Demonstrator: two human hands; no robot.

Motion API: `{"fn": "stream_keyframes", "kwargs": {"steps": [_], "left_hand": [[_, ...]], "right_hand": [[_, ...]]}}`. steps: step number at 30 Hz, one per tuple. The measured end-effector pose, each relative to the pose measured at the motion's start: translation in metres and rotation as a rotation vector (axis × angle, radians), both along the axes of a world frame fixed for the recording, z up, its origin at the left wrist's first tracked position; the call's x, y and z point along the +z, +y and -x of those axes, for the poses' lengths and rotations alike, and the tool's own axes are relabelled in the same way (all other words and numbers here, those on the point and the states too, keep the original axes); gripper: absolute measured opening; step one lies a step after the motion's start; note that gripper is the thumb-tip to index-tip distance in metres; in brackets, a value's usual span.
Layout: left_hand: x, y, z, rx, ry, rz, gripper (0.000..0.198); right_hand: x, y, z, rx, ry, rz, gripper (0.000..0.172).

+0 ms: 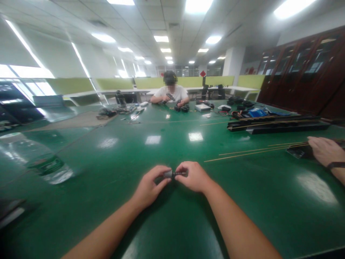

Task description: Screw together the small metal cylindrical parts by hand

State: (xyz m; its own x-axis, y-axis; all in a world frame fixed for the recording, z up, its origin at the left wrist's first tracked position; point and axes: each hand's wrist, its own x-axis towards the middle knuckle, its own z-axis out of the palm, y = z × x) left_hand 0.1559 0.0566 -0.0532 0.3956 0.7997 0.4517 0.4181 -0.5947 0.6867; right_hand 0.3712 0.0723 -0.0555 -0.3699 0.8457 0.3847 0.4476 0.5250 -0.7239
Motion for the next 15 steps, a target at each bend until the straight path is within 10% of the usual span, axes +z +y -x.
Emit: {"fn": "stream_keyframes", "kwargs": {"steps": [15], "left_hand": [[-0.0029,0.0027,0.0024,0.023,-0.029,0.005,0.026]], "right_hand": [[0.0064,-0.0011,-0.0047,-0.015,0.015,0.065,0.01]]}}
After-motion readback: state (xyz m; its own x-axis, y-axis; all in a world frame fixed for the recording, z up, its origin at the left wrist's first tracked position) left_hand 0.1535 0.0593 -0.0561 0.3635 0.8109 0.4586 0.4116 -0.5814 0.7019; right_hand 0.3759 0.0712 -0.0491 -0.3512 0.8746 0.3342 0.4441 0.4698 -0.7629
